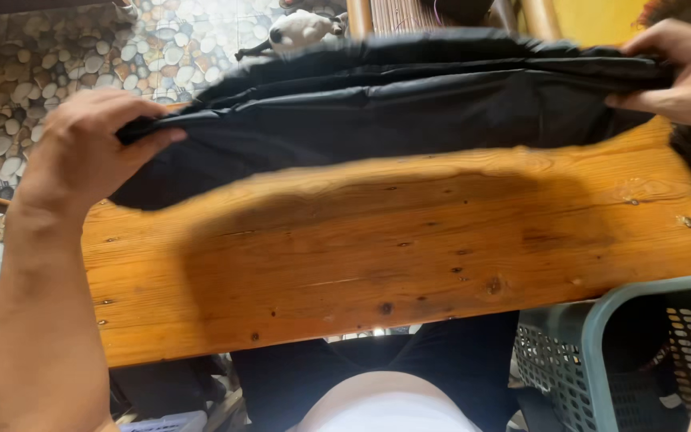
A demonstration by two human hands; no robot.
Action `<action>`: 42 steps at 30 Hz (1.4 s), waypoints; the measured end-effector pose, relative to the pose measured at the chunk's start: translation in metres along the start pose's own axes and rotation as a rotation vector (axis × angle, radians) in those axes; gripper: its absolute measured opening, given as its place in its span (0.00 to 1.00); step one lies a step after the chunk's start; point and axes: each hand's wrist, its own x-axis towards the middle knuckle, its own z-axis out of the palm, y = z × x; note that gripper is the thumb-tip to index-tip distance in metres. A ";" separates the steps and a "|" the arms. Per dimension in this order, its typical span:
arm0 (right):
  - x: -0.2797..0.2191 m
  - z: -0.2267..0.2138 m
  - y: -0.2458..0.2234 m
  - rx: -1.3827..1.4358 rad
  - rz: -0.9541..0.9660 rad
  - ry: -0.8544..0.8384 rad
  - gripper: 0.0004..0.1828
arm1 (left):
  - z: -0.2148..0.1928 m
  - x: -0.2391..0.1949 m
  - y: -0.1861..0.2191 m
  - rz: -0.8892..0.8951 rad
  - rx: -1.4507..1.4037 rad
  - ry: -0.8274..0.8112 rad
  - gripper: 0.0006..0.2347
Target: The person zips a small black pouch and places it into a basket. They then retrieve a large black plastic bag, unfold it on a wooden table, and use a feather duster to wipe the surface. Finally, they fold the bag into a compact roll.
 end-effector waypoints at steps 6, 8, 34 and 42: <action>-0.047 0.038 -0.012 -0.586 -0.488 0.348 0.19 | 0.070 -0.040 0.024 0.270 0.572 0.333 0.03; -0.059 0.070 0.017 -0.844 -0.525 0.316 0.22 | 0.106 -0.054 0.022 0.332 0.456 0.289 0.07; -0.004 0.165 -0.086 -0.417 0.167 -0.043 0.44 | 0.148 0.019 0.081 -0.428 0.237 -0.287 0.34; 0.000 0.140 -0.051 -0.546 0.175 -0.042 0.42 | 0.178 -0.028 0.031 -0.455 0.088 0.170 0.31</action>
